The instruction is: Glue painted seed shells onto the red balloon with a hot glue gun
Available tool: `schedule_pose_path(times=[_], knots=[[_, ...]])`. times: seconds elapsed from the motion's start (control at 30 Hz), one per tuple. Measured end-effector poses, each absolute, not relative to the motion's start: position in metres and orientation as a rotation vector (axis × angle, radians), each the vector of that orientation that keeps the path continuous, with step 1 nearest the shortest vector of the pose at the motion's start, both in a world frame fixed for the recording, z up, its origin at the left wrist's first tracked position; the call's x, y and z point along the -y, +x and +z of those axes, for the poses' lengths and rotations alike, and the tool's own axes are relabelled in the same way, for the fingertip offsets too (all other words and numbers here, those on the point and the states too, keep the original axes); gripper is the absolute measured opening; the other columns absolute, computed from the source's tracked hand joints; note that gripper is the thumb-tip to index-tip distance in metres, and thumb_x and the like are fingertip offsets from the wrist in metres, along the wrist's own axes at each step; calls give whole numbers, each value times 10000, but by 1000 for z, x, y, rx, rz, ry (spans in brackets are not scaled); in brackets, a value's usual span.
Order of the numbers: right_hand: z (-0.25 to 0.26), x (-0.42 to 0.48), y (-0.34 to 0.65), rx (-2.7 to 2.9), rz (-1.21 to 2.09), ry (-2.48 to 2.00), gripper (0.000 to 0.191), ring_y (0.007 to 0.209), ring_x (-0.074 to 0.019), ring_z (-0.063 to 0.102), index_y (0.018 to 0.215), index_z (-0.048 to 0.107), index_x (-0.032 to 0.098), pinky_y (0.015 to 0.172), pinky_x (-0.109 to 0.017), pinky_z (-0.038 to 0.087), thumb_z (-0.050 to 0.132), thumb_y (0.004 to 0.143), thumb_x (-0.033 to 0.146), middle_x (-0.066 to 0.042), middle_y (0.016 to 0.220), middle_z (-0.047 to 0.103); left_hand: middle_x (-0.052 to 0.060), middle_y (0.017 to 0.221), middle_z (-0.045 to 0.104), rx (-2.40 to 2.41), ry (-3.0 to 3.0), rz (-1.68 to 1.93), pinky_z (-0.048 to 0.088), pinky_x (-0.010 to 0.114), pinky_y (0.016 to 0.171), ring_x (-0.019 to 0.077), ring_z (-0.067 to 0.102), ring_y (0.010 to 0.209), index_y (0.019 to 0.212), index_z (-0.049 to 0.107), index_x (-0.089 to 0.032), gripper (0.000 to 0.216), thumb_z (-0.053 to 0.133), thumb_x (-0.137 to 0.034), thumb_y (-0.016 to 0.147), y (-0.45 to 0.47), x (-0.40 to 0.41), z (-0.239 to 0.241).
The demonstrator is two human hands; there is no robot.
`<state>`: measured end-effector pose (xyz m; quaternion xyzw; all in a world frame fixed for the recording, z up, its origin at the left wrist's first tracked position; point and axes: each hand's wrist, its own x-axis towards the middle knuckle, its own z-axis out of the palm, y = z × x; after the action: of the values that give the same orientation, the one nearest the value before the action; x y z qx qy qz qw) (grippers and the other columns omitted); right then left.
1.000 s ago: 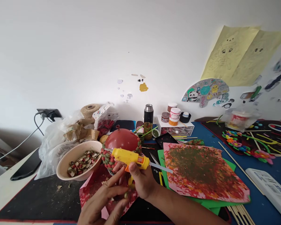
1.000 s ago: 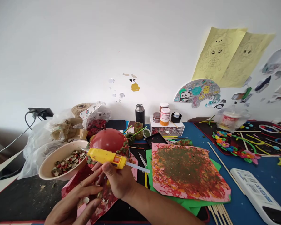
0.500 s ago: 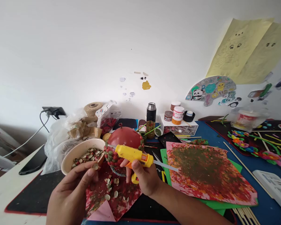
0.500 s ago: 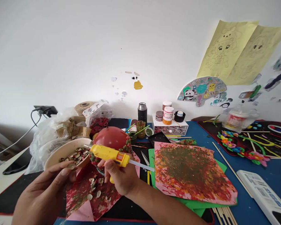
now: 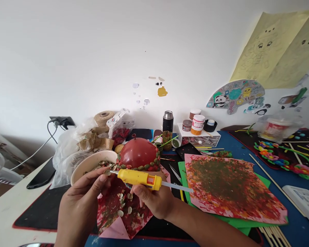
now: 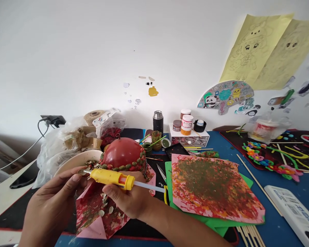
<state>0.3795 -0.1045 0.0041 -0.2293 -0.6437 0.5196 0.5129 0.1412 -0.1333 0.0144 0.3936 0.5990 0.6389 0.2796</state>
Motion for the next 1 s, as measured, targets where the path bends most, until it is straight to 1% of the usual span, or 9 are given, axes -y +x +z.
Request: schedule_pose_path(times=[0.07, 0.17, 0.33, 0.47, 0.53, 0.63, 0.73, 0.83, 1.0], knots=[[6, 105, 380, 1564, 1233, -555, 847, 554, -176, 583, 863, 760, 258, 459, -285, 405, 720, 1102, 1070, -13, 688, 632, 73, 977, 975, -1597, 1049, 1717, 717, 307, 661, 249, 846, 770, 1059, 1018, -268, 711, 1147, -840, 657, 143, 134, 16], [7, 105, 381, 1579, 1189, -577, 850, 582, -201, 617, 849, 750, 271, 510, -305, 473, 684, 1116, 1075, -8, 655, 607, 86, 1084, 1006, -1603, 1048, 1723, 748, 300, 715, 257, 879, 837, 1054, 1020, -278, 702, 1160, -831, 646, 143, 135, 16], [6, 105, 382, 1632, 1094, -580, 876, 615, -221, 656, 789, 731, 273, 577, -324, 556, 619, 1162, 1058, -13, 631, 592, 79, 1029, 1000, -1641, 1070, 1703, 718, 281, 633, 226, 831, 739, 1064, 1033, -286, 707, 1166, -830, 633, 142, 136, 16], [8, 106, 382, 1652, 1082, -577, 884, 685, -253, 723, 796, 764, 270, 646, -339, 615, 604, 1177, 1052, -21, 623, 598, 87, 1112, 1020, -1605, 1005, 1714, 772, 287, 712, 259, 896, 837, 1012, 1038, -298, 703, 1193, -821, 569, 144, 135, 18], [9, 106, 383, 1651, 1068, -570, 883, 667, -243, 705, 781, 738, 272, 657, -341, 610, 598, 1188, 1043, -15, 618, 590, 93, 1145, 1025, -1611, 987, 1715, 785, 286, 744, 271, 915, 879, 1006, 1041, -300, 713, 1201, -823, 549, 143, 134, 17], [10, 106, 383, 1663, 1029, -549, 888, 586, -206, 617, 720, 657, 284, 671, -358, 583, 583, 1214, 1018, 3, 588, 560, 103, 1175, 1027, -1634, 1032, 1685, 802, 312, 765, 294, 929, 913, 1055, 1053, -296, 714, 1204, -807, 580, 137, 134, 12], [10, 106, 383, 1674, 1010, -537, 873, 605, -222, 640, 728, 685, 290, 697, -375, 589, 588, 1223, 1003, 0, 592, 561, 95, 1172, 1027, -1657, 1061, 1656, 793, 299, 760, 286, 924, 909, 1104, 1060, -303, 697, 1203, -783, 620, 133, 136, 8], [10, 106, 383, 1684, 1011, -548, 859, 658, -251, 681, 782, 742, 292, 725, -390, 606, 575, 1223, 1009, -11, 622, 576, 99, 1147, 1025, -1653, 1053, 1673, 787, 297, 752, 291, 922, 896, 1063, 1056, -295, 692, 1192, -805, 616, 135, 138, 7], [9, 105, 382, 1707, 985, -535, 869, 610, -214, 589, 748, 644, 294, 686, -376, 546, 532, 1243, 1000, 6, 634, 533, 110, 1065, 1014, -1662, 1056, 1666, 773, 298, 717, 294, 912, 844, 1026, 1049, -278, 709, 1181, -828, 598, 141, 139, 11]])
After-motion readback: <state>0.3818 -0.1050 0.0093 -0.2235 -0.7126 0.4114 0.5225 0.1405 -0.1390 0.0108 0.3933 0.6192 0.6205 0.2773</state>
